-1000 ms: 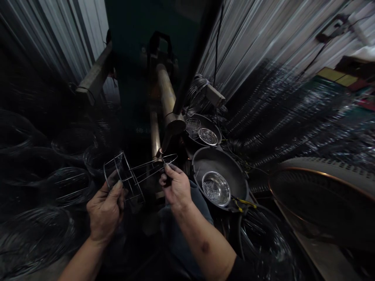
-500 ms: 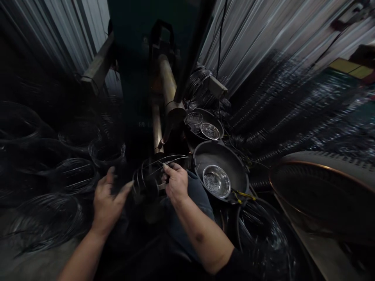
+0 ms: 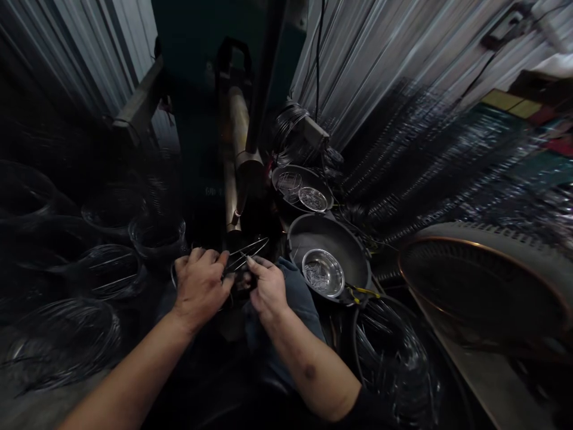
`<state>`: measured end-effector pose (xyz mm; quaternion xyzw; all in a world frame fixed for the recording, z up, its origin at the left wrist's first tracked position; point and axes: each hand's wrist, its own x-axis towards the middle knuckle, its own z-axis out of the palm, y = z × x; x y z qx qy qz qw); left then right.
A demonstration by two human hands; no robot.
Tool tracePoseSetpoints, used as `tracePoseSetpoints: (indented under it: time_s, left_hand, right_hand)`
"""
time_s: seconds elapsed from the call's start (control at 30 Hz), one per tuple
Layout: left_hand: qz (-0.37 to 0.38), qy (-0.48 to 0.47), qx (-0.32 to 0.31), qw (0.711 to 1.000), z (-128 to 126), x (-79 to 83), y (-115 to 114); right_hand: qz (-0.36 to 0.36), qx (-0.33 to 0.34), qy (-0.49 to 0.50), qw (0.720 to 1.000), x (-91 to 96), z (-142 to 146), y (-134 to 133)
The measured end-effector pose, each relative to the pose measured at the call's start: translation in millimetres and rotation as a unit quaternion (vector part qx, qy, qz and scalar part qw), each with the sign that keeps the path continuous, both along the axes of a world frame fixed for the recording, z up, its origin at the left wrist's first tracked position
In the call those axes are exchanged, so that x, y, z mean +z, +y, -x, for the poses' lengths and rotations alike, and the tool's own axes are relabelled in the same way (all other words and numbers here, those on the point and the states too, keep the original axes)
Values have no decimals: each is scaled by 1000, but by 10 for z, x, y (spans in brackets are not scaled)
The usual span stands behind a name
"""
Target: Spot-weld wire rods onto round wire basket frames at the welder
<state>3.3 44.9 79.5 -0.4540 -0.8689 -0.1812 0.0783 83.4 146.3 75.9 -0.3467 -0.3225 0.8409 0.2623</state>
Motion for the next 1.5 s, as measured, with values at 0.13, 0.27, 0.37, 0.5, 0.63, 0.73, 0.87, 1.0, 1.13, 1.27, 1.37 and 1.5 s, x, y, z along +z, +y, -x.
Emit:
tracePoseSetpoints:
  time_s: [0.13,0.27,0.37,0.5,0.63,0.73,0.87,1.0,1.13,1.27,1.37,1.5]
  left_hand:
    - [-6,57,-5,998,-9,112,60]
    - [-11,81,-4,997,73,218,133]
    - [-9,82,-4,997,158,276,188]
    - [-6,81,-6,997,259,338,245]
    - [12,89,-31,995,330,412,282]
    - [8,85,-28,996,388,448,321]
    - [7,79,-23,997,475,469,389]
    - [20,77,-36,996,521,504,430]
    - [25,70,-39,996,500,555,427]
    - [43,60,-40,996,463,599,415]
    - [49,69,-38,996,470,602,424]
    - [51,76,-33,995,516,600,454]
  right_hand:
    - [49,3,26,998,24,65,11]
    - [67,-8,35,997,61,179,60]
    - [69,-11,41,997,95,280,101]
    - [69,2,52,996,112,404,144]
    - [84,-12,58,995,100,492,184]
    - [88,-21,65,994,103,545,214]
    - [81,-22,59,995,121,599,251]
    - [89,-31,72,993,143,608,263]
    - [97,-27,97,990,178,588,237]
    - [96,-25,105,990,200,596,218]
    - [98,-29,100,990,186,628,226]
    - [107,-36,90,990,169,669,244]
